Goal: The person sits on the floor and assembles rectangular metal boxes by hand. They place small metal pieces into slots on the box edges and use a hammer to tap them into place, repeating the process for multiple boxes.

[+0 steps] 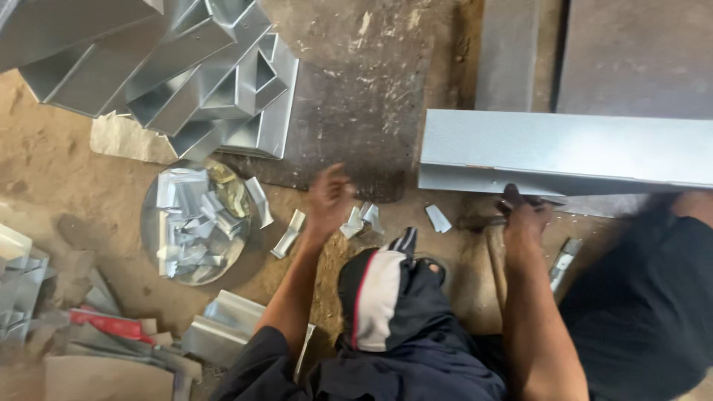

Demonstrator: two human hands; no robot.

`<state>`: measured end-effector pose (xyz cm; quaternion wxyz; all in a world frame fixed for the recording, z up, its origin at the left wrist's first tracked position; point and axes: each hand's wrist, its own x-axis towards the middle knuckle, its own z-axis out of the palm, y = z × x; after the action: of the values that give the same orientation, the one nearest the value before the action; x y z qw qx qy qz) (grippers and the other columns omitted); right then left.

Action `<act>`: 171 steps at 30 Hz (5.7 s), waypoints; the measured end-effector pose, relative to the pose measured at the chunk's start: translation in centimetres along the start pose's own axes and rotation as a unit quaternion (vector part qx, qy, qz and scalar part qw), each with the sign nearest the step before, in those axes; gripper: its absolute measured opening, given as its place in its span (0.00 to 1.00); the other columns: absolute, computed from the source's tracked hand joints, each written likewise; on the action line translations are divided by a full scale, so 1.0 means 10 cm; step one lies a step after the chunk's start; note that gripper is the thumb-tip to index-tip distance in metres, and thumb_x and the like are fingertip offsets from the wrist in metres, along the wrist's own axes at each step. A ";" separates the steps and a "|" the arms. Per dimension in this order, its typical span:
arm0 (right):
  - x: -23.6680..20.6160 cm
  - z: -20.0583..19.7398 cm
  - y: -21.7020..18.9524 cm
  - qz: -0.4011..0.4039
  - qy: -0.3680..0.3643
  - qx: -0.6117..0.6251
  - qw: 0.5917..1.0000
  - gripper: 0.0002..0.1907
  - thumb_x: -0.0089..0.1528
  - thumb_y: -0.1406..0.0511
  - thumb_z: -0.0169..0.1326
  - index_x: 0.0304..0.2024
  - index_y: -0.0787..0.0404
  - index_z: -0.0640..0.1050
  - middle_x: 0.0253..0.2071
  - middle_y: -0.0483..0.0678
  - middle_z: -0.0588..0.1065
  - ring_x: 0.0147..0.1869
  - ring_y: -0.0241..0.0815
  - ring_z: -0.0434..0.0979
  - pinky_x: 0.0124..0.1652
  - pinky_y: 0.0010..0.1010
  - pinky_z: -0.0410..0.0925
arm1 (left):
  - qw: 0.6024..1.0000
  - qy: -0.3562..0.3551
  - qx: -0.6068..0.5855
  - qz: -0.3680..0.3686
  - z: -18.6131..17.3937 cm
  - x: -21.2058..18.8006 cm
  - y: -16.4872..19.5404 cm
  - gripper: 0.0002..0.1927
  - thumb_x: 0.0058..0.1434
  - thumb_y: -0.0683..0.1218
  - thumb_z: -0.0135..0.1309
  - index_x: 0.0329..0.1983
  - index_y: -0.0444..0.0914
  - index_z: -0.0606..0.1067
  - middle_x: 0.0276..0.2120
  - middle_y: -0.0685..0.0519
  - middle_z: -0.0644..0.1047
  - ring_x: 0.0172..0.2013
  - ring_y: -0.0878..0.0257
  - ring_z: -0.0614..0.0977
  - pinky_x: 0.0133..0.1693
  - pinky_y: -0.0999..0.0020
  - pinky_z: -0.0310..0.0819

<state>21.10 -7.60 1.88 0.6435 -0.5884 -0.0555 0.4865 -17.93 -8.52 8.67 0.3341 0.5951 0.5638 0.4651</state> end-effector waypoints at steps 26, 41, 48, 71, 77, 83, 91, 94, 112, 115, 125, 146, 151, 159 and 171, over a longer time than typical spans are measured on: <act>-0.14 -0.11 0.11 -0.031 -0.053 -0.053 0.997 0.13 0.61 0.77 0.54 0.47 0.64 0.70 0.39 0.53 0.76 0.35 0.47 0.81 0.30 0.38 0.75 | 0.867 -0.070 0.485 -0.088 -1.18 -0.95 -0.76 0.09 0.57 0.45 0.54 0.26 0.35 0.77 0.32 0.38 0.80 0.37 0.40 0.81 0.38 0.45 0.75; -0.58 0.16 -0.84 -0.031 -0.038 -0.140 0.989 0.11 0.59 0.68 0.65 0.38 0.71 0.78 0.29 0.54 0.79 0.26 0.43 0.77 0.23 0.33 0.67 | 0.922 -0.075 0.196 0.325 2.30 0.22 0.51 0.12 0.62 0.50 0.58 0.45 0.41 0.79 0.40 0.42 0.83 0.40 0.45 0.84 0.42 0.53 0.77; -0.63 0.13 -0.87 -0.010 -0.032 -0.146 0.989 0.09 0.58 0.67 0.64 0.36 0.67 0.79 0.28 0.50 0.79 0.26 0.42 0.76 0.23 0.33 0.66 | 0.982 -0.081 0.066 0.158 2.53 0.37 0.71 0.11 0.57 0.48 0.58 0.42 0.40 0.81 0.38 0.43 0.82 0.40 0.43 0.83 0.42 0.51 0.77; -1.04 -1.04 -0.29 -0.001 -0.178 -0.377 0.909 0.18 0.67 0.56 0.55 0.36 0.66 0.76 0.23 0.46 0.70 0.24 0.39 0.67 0.24 0.35 0.61 | 0.857 -0.151 0.315 0.380 2.40 0.37 0.99 0.26 0.48 0.49 0.57 0.53 0.37 0.77 0.55 0.35 0.77 0.55 0.36 0.76 0.53 0.43 0.67; -1.59 -1.42 -0.17 0.084 -0.158 -0.365 0.914 0.22 0.70 0.54 0.52 0.35 0.68 0.76 0.19 0.45 0.67 0.20 0.36 0.63 0.21 0.34 0.58 | 0.915 -0.118 0.189 0.337 2.51 0.42 0.57 0.11 0.68 0.47 0.51 0.47 0.40 0.79 0.42 0.43 0.81 0.42 0.44 0.81 0.44 0.47 0.74; -1.77 -1.04 -0.59 -0.145 -0.104 -0.449 0.875 0.24 0.72 0.56 0.43 0.28 0.66 0.76 0.15 0.48 0.68 0.18 0.37 0.69 0.22 0.33 0.63 | 0.971 -0.140 0.090 0.172 2.46 0.40 0.65 0.11 0.67 0.49 0.54 0.41 0.39 0.82 0.36 0.43 0.82 0.39 0.45 0.83 0.43 0.51 0.75; -1.70 -0.84 -0.69 -0.189 -0.091 -0.439 0.874 0.23 0.73 0.59 0.42 0.28 0.68 0.74 0.16 0.51 0.67 0.19 0.43 0.68 0.22 0.37 0.62 | 0.972 -0.163 0.097 0.139 2.48 0.38 0.52 0.13 0.67 0.51 0.52 0.39 0.40 0.83 0.33 0.44 0.83 0.37 0.46 0.84 0.41 0.50 0.74; -1.65 -0.82 -0.70 -0.188 -0.097 -0.446 0.870 0.24 0.73 0.60 0.40 0.27 0.68 0.73 0.17 0.52 0.67 0.19 0.43 0.69 0.24 0.38 0.62 | 0.965 -0.202 0.120 0.120 2.51 0.41 0.46 0.12 0.65 0.50 0.51 0.41 0.42 0.84 0.32 0.43 0.82 0.36 0.47 0.84 0.40 0.50 0.74; -1.33 -0.70 -0.46 -0.305 -0.136 -0.540 0.773 0.21 0.72 0.66 0.43 0.25 0.69 0.72 0.24 0.63 0.71 0.26 0.62 0.71 0.29 0.49 0.62 | 0.948 -0.154 0.175 0.217 2.58 0.38 0.39 0.10 0.69 0.47 0.50 0.39 0.40 0.80 0.35 0.41 0.80 0.38 0.42 0.81 0.41 0.44 0.74; -1.38 -0.71 -0.46 -0.267 -0.124 -0.565 0.771 0.22 0.72 0.65 0.44 0.24 0.69 0.73 0.23 0.65 0.71 0.25 0.63 0.71 0.29 0.50 0.61 | 0.936 -0.134 0.205 0.254 2.58 0.34 0.34 0.10 0.63 0.47 0.51 0.40 0.38 0.80 0.34 0.40 0.80 0.35 0.40 0.81 0.38 0.43 0.72; -1.28 -0.72 -0.46 -0.360 -0.133 -0.526 0.759 0.23 0.72 0.65 0.44 0.23 0.71 0.72 0.25 0.68 0.71 0.26 0.67 0.72 0.27 0.51 0.61 | 0.937 -0.201 0.237 0.162 2.65 0.65 0.52 0.11 0.69 0.50 0.50 0.45 0.40 0.80 0.44 0.42 0.81 0.46 0.43 0.82 0.47 0.48 0.76; -1.39 -0.80 -0.39 -0.472 -0.140 -0.584 0.646 0.14 0.72 0.68 0.50 0.29 0.66 0.73 0.30 0.58 0.73 0.35 0.56 0.71 0.35 0.43 0.63 | 0.898 -0.261 0.308 0.174 2.58 0.47 0.42 0.17 0.71 0.45 0.45 0.61 0.41 0.75 0.54 0.43 0.78 0.55 0.47 0.79 0.55 0.47 0.72; -1.56 -0.74 -0.58 -0.370 -0.163 -0.469 0.785 0.23 0.73 0.67 0.44 0.22 0.66 0.71 0.23 0.58 0.71 0.25 0.52 0.70 0.29 0.42 0.61 | 0.895 -0.246 0.308 0.209 2.59 0.48 0.43 0.17 0.70 0.45 0.47 0.61 0.41 0.75 0.53 0.44 0.79 0.52 0.48 0.81 0.51 0.48 0.74; -1.31 -0.89 -0.34 -0.015 -0.144 -0.499 0.855 0.33 0.75 0.53 0.41 0.21 0.67 0.74 0.18 0.54 0.69 0.19 0.41 0.66 0.22 0.36 0.60 | 0.894 -0.161 0.297 0.295 2.55 0.46 0.46 0.17 0.66 0.44 0.51 0.58 0.45 0.78 0.51 0.49 0.82 0.48 0.52 0.84 0.48 0.52 0.78; -1.78 -0.55 -1.20 -0.509 -0.131 -0.354 0.774 0.11 0.69 0.66 0.56 0.46 0.71 0.75 0.50 0.57 0.77 0.55 0.57 0.78 0.55 0.45 0.71 | 0.849 -0.111 0.324 0.402 2.46 0.29 0.44 0.13 0.64 0.45 0.50 0.48 0.39 0.81 0.35 0.40 0.80 0.40 0.42 0.81 0.40 0.44 0.70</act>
<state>22.09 -21.79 18.89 0.5300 -0.5907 -0.5990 0.1066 6.34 -3.15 4.83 -0.0336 0.8921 0.3527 0.2804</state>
